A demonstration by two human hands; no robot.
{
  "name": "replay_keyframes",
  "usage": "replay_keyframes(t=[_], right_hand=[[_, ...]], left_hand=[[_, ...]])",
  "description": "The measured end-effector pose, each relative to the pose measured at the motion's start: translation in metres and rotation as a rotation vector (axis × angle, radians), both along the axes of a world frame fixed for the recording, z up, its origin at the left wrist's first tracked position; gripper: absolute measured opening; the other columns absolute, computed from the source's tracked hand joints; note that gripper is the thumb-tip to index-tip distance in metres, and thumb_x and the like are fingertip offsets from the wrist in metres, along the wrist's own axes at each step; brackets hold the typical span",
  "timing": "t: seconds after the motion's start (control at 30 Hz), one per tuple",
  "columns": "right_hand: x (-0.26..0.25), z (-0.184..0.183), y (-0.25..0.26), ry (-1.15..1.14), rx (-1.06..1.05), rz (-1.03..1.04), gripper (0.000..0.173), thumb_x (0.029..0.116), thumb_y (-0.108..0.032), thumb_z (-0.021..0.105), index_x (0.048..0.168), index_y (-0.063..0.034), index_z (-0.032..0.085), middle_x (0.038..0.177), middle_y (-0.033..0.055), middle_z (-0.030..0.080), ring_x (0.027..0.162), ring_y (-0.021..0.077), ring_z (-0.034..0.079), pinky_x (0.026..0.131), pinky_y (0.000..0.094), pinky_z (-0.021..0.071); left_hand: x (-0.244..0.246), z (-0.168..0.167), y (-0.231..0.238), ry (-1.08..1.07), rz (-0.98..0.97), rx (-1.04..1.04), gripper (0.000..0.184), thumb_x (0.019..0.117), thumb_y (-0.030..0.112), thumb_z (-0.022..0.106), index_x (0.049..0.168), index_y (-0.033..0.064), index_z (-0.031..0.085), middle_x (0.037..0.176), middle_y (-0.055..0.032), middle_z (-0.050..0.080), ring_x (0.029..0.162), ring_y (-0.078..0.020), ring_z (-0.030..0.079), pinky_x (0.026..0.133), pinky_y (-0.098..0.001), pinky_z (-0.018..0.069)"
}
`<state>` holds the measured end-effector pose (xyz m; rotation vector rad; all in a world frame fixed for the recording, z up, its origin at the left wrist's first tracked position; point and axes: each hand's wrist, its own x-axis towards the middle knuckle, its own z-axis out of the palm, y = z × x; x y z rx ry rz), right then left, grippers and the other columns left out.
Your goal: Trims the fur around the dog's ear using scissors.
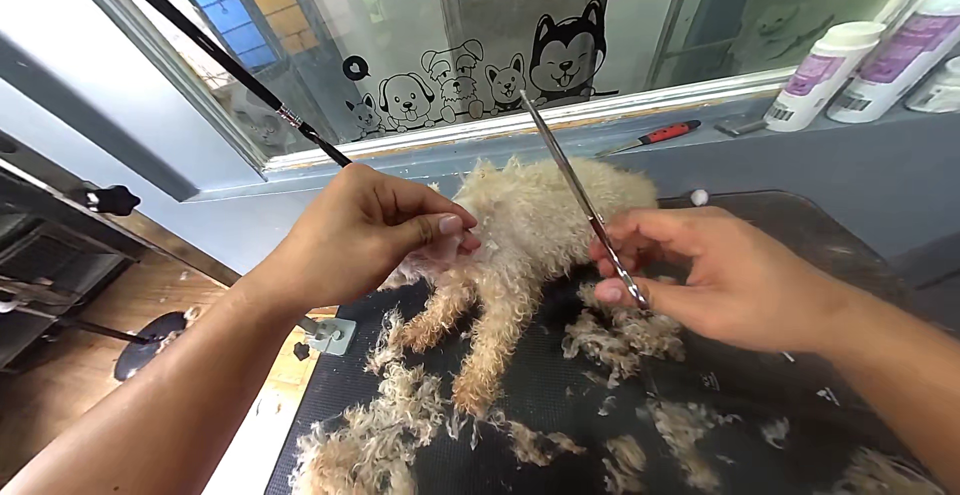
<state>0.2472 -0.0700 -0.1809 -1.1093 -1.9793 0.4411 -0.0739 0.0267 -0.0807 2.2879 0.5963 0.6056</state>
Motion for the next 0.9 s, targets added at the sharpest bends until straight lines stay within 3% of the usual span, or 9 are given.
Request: replay_keyframes(t=[0.13, 0.27, 0.47, 0.6, 0.7, 0.9], right_hand=[[-0.022, -0.018, -0.007, 0.056, 0.024, -0.014, 0.025, 0.0919, -0.038, 0.072, 0.107, -0.0186, 0.067, 0.088, -0.0104, 0.069, 0.076, 0.0037, 0.069, 0.066, 0.024, 0.0628], [-0.025, -0.022, -0.006, -0.172, 0.029, 0.182, 0.022, 0.0907, -0.041, 0.071, 0.101, -0.0218, 0.07, 0.086, -0.0143, 0.066, 0.078, -0.0034, 0.064, 0.067, 0.0166, 0.059], [-0.003, 0.039, 0.016, -0.629, -0.143, 0.294, 0.017, 0.0836, -0.04, 0.074, 0.095, -0.0277, 0.072, 0.075, -0.0167, 0.063, 0.064, -0.0039, 0.059, 0.056, 0.0191, 0.0539], [-0.012, 0.093, 0.032, -0.902, -0.466, 0.297, 0.036, 0.077, -0.059, 0.081, 0.089, -0.0273, 0.069, 0.062, -0.0136, 0.061, 0.054, 0.0011, 0.059, 0.048, 0.0249, 0.0516], [-0.014, 0.11, 0.046, -0.912, -0.483, 0.413, 0.045, 0.08, -0.072, 0.071, 0.084, -0.0268, 0.065, 0.059, -0.0142, 0.056, 0.05, -0.0014, 0.054, 0.043, 0.0212, 0.0456], [-0.04, 0.14, 0.057, -0.943, -0.532, 0.442, 0.041, 0.0835, -0.064, 0.075, 0.082, -0.024, 0.066, 0.055, -0.0114, 0.055, 0.043, -0.0019, 0.05, 0.036, 0.0184, 0.0399]], left_hand=[[0.002, -0.003, 0.009, -0.036, 0.101, 0.149, 0.017, 0.1028, 0.012, 0.061, 0.106, 0.006, 0.077, 0.092, -0.0015, 0.079, 0.083, -0.0114, 0.076, 0.079, -0.0281, 0.0659], [0.002, 0.004, 0.02, 0.006, 0.096, 0.175, 0.017, 0.1026, 0.014, 0.062, 0.105, 0.0082, 0.078, 0.092, 0.001, 0.079, 0.083, -0.008, 0.076, 0.078, -0.0259, 0.0646], [0.004, 0.009, 0.024, 0.11, -0.097, 0.126, 0.017, 0.1028, 0.015, 0.062, 0.105, 0.0074, 0.078, 0.09, 0.0016, 0.079, 0.081, -0.005, 0.075, 0.076, -0.0232, 0.0636], [0.009, 0.006, 0.022, 0.103, -0.159, 0.127, 0.019, 0.1034, 0.016, 0.062, 0.101, 0.0077, 0.078, 0.087, 0.0032, 0.078, 0.075, -0.002, 0.072, 0.07, -0.0212, 0.0616], [0.015, 0.004, 0.017, 0.098, -0.158, 0.102, 0.019, 0.1034, 0.016, 0.062, 0.098, 0.0071, 0.078, 0.084, 0.0027, 0.077, 0.071, -0.0024, 0.071, 0.067, -0.0215, 0.0615], [0.02, 0.007, 0.017, 0.062, -0.155, 0.076, 0.019, 0.103, 0.018, 0.063, 0.095, 0.006, 0.076, 0.08, 0.0016, 0.076, 0.066, -0.0036, 0.071, 0.064, -0.0221, 0.0615]])
